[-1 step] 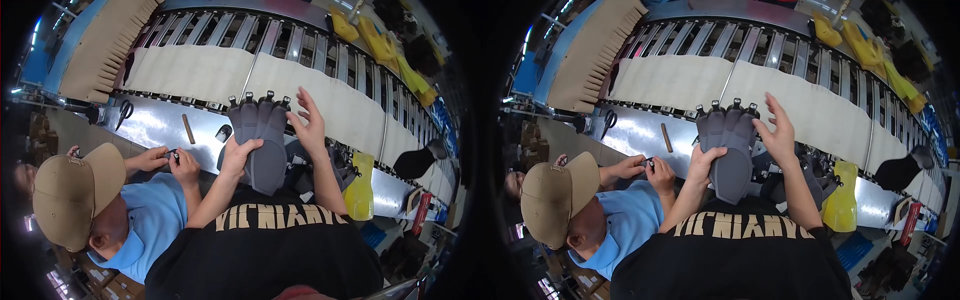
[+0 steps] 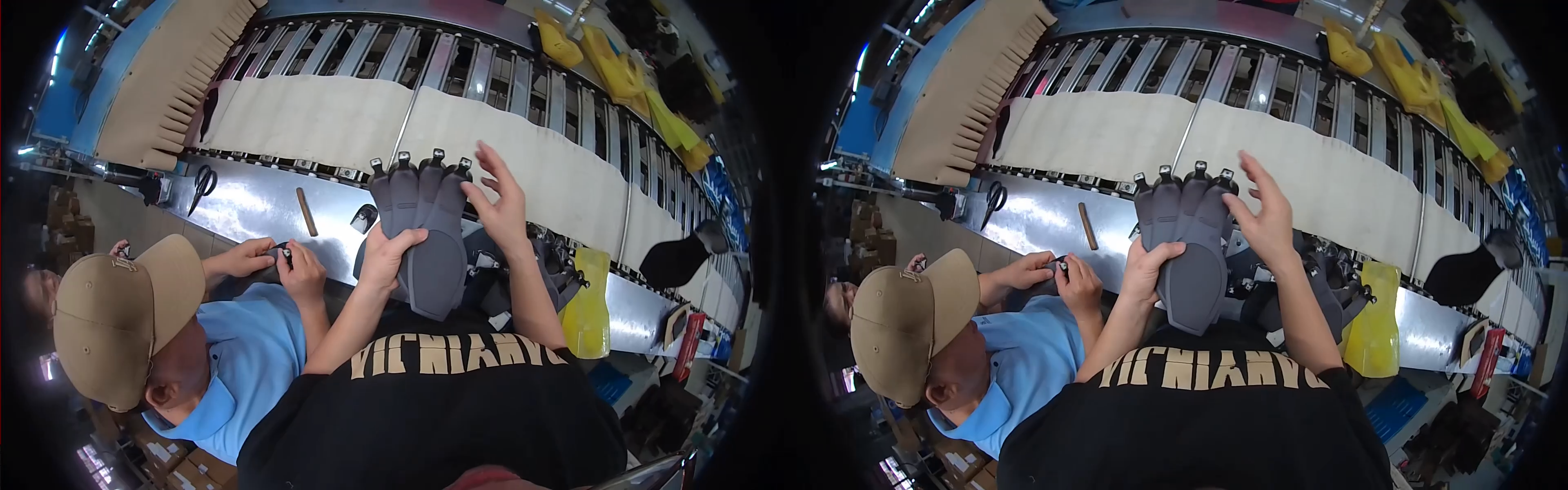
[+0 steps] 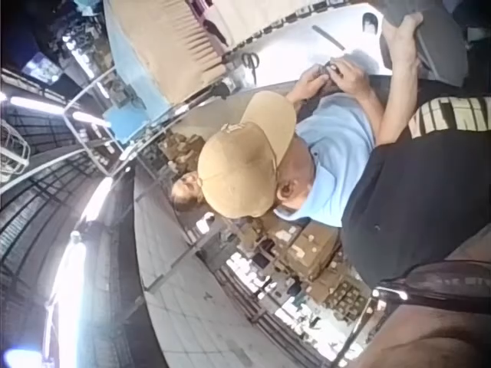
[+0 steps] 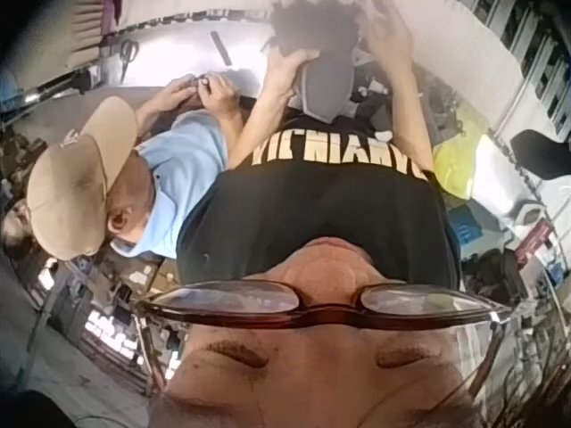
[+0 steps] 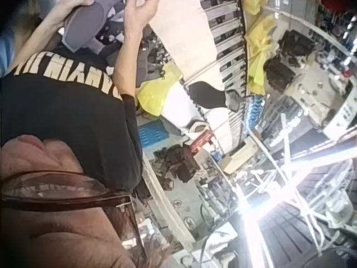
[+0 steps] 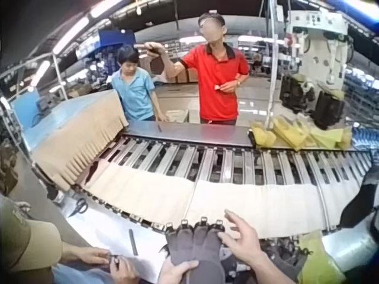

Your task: Assembling and checking shoe components on a factory conveyor line.

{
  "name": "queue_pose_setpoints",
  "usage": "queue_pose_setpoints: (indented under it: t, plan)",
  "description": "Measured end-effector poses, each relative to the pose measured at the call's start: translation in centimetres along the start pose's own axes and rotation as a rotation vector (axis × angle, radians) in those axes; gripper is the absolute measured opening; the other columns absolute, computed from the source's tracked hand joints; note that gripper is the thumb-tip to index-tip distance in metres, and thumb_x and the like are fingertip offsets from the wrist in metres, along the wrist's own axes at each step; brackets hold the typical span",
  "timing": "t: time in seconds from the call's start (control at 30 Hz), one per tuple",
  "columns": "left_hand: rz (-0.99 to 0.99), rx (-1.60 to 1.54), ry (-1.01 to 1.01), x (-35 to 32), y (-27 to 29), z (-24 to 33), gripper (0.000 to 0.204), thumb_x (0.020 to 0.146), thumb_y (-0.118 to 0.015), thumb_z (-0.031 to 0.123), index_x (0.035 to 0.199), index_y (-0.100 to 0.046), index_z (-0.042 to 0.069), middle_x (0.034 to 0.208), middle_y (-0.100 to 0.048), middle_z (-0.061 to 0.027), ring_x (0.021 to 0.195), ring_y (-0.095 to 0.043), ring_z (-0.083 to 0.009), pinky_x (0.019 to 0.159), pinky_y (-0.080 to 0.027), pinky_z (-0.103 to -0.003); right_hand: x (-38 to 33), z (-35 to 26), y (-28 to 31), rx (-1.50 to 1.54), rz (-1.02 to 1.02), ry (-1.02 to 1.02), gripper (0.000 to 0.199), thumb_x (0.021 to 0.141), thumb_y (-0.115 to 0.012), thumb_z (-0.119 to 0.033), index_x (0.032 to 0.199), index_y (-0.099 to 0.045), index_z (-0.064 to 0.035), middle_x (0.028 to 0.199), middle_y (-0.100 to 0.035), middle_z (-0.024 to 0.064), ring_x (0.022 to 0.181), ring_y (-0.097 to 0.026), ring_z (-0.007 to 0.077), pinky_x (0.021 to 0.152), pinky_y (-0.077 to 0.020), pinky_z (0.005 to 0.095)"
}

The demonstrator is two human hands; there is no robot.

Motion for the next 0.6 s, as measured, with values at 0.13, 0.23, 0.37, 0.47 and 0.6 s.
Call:
queue_pose_setpoints:
  t: [0.13, 0.23, 0.37, 0.47, 0.6]
  plan:
    - [0.004, 0.034, 0.004, -1.1, 0.0, -0.3, 0.036, 0.076, -0.066, 0.001, 0.111, -0.056, -0.003, 0.099, -0.064, -0.0113, 0.086, -0.064, -0.0185, 0.077, -0.052, -0.03, -0.3, 0.6, -0.9, 0.057, -0.13, 0.09, 0.035, 0.083, -0.069, -0.007, 0.117, -0.063, -0.0054, 0.102, -0.069, 0.0073, 0.087, -0.064, 0.0147, 0.077, -0.0509, 0.0261]
    - [0.001, 0.042, 0.002, -1.6, -0.1, -0.5, 0.037, 0.076, -0.066, 0.0, 0.111, -0.056, -0.003, 0.099, -0.064, -0.011, 0.086, -0.064, -0.0182, 0.077, -0.052, -0.03, -0.8, 0.3, -0.5, 0.088, -0.108, 0.048, 0.025, 0.085, -0.066, -0.004, 0.109, -0.067, -0.0013, 0.096, -0.069, 0.0067, 0.083, -0.062, 0.0106, 0.074, -0.0496, 0.0233]
    - [-0.017, 0.043, 0.0, -2.0, -0.9, -0.5, 0.035, 0.075, -0.065, -0.003, 0.109, -0.057, -0.004, 0.099, -0.065, -0.0111, 0.085, -0.064, -0.0177, 0.077, -0.052, -0.029, -1.2, 0.0, 0.2, 0.057, 0.026, 0.069, 0.015, 0.088, -0.064, -0.005, 0.101, -0.069, 0.0014, 0.087, -0.069, 0.0057, 0.077, -0.062, 0.0093, 0.071, -0.0485, 0.0223]
    - [-0.028, 0.053, 0.002, -2.1, -1.2, -0.6, 0.033, 0.075, -0.065, -0.004, 0.108, -0.058, -0.004, 0.098, -0.065, -0.0113, 0.085, -0.064, -0.0173, 0.077, -0.052, -0.029, -1.5, 0.8, 0.5, 0.114, 0.051, 0.031, 0.016, 0.09, -0.062, -0.007, 0.102, -0.068, 0.0014, 0.087, -0.069, 0.0062, 0.078, -0.062, 0.0102, 0.073, -0.0482, 0.0225]
    - [-0.033, 0.137, -0.022, -2.1, -1.4, -0.7, 0.032, 0.075, -0.066, -0.003, 0.106, -0.06, -0.004, 0.096, -0.066, -0.0106, 0.083, -0.065, -0.0166, 0.075, -0.053, -0.029, -0.8, 1.5, 0.6, 0.176, -0.026, -0.099, 0.017, 0.092, -0.061, -0.009, 0.103, -0.068, 0.0013, 0.089, -0.068, 0.007, 0.082, -0.062, 0.0113, 0.075, -0.0483, 0.0235]
Point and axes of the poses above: each hand's wrist, its own x-axis towards the middle knuckle, its own y-axis out of the back of the hand, z = x × y, the point moved 5 cm from there along x, towards the middle knuckle
